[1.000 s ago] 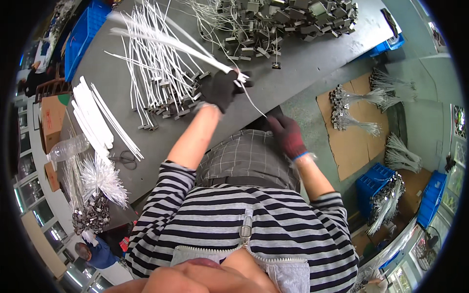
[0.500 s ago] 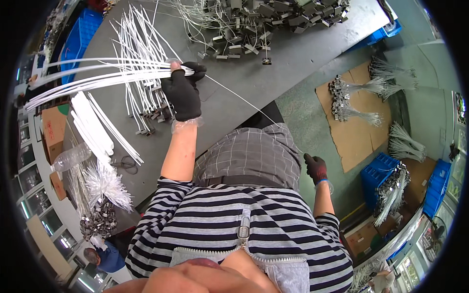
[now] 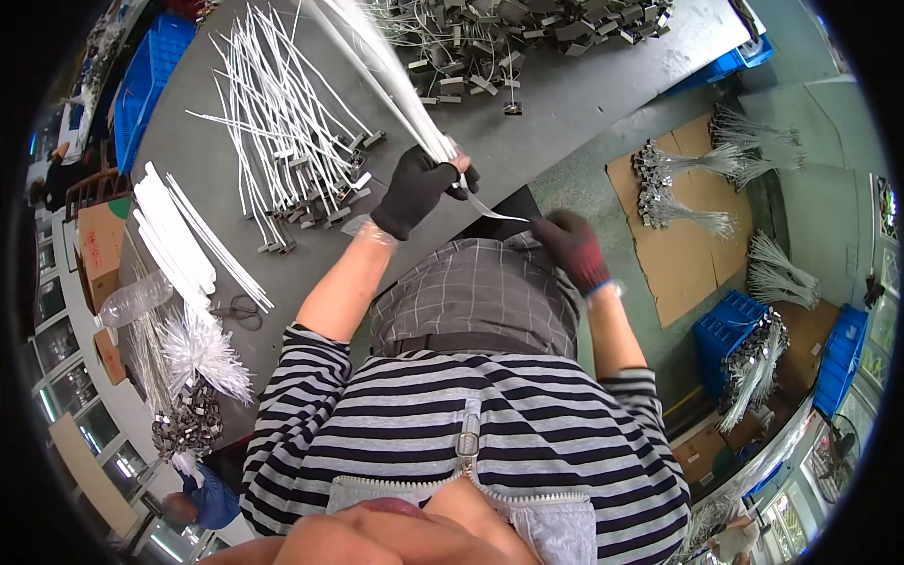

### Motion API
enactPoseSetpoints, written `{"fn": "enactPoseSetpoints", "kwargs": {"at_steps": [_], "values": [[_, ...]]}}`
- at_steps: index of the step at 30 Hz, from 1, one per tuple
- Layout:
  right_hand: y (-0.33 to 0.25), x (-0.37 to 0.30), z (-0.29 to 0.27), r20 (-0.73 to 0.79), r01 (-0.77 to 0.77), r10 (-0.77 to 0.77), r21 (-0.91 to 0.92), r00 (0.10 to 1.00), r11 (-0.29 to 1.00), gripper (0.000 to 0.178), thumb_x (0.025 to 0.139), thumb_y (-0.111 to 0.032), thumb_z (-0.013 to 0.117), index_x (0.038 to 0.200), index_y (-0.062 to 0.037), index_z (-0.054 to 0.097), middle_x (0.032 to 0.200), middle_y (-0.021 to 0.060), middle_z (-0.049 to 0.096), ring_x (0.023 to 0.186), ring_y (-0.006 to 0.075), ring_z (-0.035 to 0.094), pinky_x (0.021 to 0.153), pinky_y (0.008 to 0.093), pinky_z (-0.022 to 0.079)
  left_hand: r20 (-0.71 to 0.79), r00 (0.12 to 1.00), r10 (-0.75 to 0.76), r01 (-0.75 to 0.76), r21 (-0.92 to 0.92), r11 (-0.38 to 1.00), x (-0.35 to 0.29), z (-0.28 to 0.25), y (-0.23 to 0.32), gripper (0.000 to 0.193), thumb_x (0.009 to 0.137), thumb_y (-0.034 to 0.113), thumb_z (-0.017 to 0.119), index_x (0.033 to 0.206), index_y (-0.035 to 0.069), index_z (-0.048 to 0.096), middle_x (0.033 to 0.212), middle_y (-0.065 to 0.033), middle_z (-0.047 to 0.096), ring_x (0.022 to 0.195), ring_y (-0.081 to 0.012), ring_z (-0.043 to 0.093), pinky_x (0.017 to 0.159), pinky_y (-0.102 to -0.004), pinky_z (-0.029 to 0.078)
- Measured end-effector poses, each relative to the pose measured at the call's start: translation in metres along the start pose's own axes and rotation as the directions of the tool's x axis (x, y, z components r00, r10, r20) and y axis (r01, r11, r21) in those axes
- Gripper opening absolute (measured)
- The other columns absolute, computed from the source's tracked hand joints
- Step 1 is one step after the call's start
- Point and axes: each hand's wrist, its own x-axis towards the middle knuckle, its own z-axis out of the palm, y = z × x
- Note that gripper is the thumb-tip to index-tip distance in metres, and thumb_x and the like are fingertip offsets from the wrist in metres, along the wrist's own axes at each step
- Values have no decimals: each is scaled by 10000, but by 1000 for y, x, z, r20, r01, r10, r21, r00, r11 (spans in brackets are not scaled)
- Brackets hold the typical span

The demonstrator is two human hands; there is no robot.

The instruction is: The person bundles groups of white wires together by hand on a workbench.

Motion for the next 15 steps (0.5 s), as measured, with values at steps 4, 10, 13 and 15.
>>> {"fn": "enactPoseSetpoints", "kwargs": {"at_steps": [4, 10, 13, 15], "values": [[-55, -1, 14, 216, -27, -7, 156, 976, 987, 297, 866, -314, 663, 837, -19, 660, 633, 9, 570, 521, 102, 503, 479, 275, 397, -147, 975, -164, 188, 162, 969, 5, -30, 30, 210, 891, 213, 663, 906, 4, 649, 726, -60, 672, 604, -142, 648, 531, -255, 501], [-56, -3, 36, -137, 395, -421, -179, 897, 901, 202, 863, -244, 685, 832, -51, 636, 606, 31, 548, 534, 154, 551, 491, 313, 420, -218, 965, -144, 148, 0, 989, 1, -35, 50, 174, 906, 166, 626, 1000, 21, 601, 798, -98, 683, 658, -174, 670, 571, -270, 532], [-60, -4, 37, -109, 521, -755, -660, 646, 542, 138, 828, -206, 704, 875, -89, 650, 676, 86, 606, 614, 276, 618, 538, 395, 462, -267, 956, -125, 114, -58, 992, 9, -22, 40, 147, 908, 104, 602, 1028, 23, 575, 788, -93, 670, 668, -179, 670, 593, -286, 558], [-57, 0, 39, -57, 450, -761, -777, 646, 440, 175, 837, -261, 678, 779, -101, 639, 716, 97, 623, 646, 325, 608, 566, 413, 478, -351, 936, 34, -47, -27, 999, 17, -18, 18, 131, 896, 66, 605, 1015, 15, 583, 771, -73, 652, 673, -168, 667, 586, -288, 560]]}}
